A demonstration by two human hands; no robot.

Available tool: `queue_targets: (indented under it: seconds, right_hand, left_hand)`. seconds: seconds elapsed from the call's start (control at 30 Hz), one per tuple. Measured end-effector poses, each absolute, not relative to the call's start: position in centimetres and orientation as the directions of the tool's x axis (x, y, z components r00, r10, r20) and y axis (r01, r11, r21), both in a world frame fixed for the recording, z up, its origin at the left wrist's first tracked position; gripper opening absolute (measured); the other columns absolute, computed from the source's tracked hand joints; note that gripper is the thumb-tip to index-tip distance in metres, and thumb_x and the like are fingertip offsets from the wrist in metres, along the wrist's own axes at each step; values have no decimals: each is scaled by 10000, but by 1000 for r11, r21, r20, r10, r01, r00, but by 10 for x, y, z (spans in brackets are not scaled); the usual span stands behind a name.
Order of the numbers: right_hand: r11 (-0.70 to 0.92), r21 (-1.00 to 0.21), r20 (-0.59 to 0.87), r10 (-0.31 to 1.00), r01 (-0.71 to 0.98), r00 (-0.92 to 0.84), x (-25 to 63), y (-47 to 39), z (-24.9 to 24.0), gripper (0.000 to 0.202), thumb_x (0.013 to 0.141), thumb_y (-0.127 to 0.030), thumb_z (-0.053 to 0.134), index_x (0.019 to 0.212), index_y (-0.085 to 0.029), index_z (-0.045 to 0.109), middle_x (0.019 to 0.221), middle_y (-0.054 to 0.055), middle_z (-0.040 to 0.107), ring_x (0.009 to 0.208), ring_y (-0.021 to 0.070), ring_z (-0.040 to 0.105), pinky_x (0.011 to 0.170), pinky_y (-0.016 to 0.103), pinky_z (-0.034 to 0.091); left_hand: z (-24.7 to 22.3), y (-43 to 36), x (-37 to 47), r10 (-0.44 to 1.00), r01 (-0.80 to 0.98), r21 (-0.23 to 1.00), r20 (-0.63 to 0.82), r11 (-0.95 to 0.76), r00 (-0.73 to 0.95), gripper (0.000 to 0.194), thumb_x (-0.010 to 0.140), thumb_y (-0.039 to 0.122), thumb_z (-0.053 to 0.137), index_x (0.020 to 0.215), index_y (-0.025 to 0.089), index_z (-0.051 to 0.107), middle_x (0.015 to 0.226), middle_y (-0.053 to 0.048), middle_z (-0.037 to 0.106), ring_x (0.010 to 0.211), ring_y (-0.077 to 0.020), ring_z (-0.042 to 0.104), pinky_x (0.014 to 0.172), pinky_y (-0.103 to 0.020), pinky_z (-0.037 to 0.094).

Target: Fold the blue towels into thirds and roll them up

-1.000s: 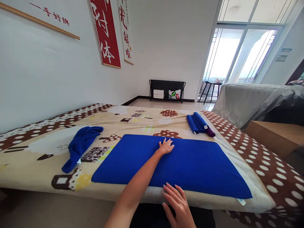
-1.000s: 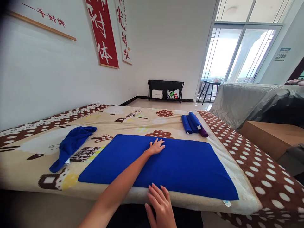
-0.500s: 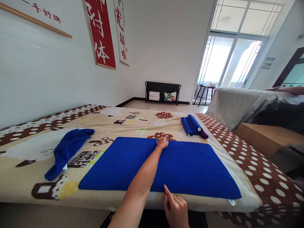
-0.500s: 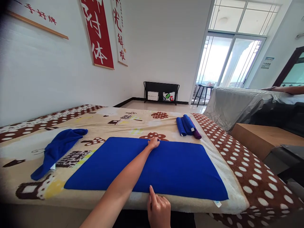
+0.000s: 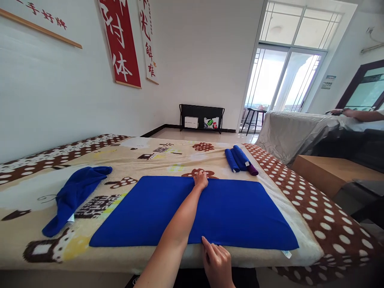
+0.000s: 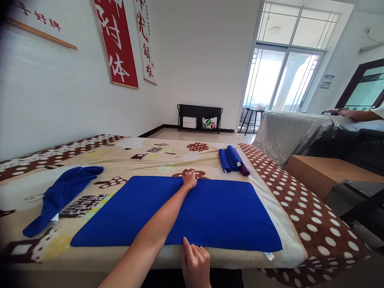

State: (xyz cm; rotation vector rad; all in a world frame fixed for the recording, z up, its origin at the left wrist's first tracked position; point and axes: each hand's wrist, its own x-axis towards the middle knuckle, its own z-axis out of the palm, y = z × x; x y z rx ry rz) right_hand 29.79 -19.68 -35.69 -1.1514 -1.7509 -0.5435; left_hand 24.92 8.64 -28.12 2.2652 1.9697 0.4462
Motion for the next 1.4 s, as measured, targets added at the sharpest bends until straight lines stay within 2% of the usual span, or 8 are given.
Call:
queue_targets:
  seconds: [0.37,0.57,0.67,0.8,0.93,1.07,1.2,1.4]
  right_hand:
    - [512,-147,909,408,846,-89,294,-199,-346,256,917,-70,455,1028,-116,681,498,-45,512,394,86,475,445,253,341]
    - [612,-187,929,365,769,-65,290,-207,-323,344,882,-28,502,1172,-153,638,497,-69,518,387,71,458,456,231,394]
    - [647,-242,933,359,723,-9,299,-212,-295,441,863,-20,538,1253,-213,611,587,-52,634,433,76,542,488,224,463]
    - [603,-298,933,346,740,94,332,-214,-248,369,853,-84,614,1164,-273,674,821,-24,749,591,98,668,619,225,553]
    - [477,-442,879,401,760,259,370,-199,-199,169,859,-228,658,1007,-237,738,729,-26,740,561,95,665,577,199,543]
    - [535,-648,761,489,542,427,404,-164,-148,235,848,-335,669,992,-164,740,708,2,725,575,122,672,550,227,558]
    - [676,-669,721,488,310,491,438,-122,-101,271,816,-323,703,985,-112,714,754,28,721,633,143,690,633,315,599]
    - [727,-681,701,613,88,364,473,-86,-59,250,874,-272,590,955,-60,694,804,64,715,782,165,711,726,352,581]
  left_hand:
    - [-255,86,237,947,921,276,242,-274,209,361,932,348,590,1244,169,561,1263,-99,578,1076,-231,604,900,-451,526]
    - [-223,104,224,965,837,487,195,-249,174,361,931,350,593,1237,162,563,1234,-96,592,1049,-225,615,878,-440,536]
    - [-200,108,212,972,743,628,189,-231,142,358,931,349,592,1235,162,565,1233,-95,593,1045,-223,616,876,-437,537]
    - [-164,108,188,970,534,813,229,-234,76,355,934,352,589,1233,162,565,1226,-94,595,1035,-218,619,869,-431,541]
    - [-122,101,157,964,291,924,265,-250,-13,246,905,320,621,1064,133,624,1008,-65,658,862,-173,644,756,-349,544]
    - [-74,84,126,949,90,949,309,-303,-66,155,777,237,695,892,156,629,763,-2,642,635,-107,601,613,-241,455]
    - [-28,58,104,935,12,940,340,-341,-100,235,703,199,723,916,176,625,738,20,625,564,-85,562,570,-212,375]
    - [12,24,90,855,203,854,506,-479,-110,247,719,194,769,917,126,638,759,-20,634,635,-126,621,663,-258,403]
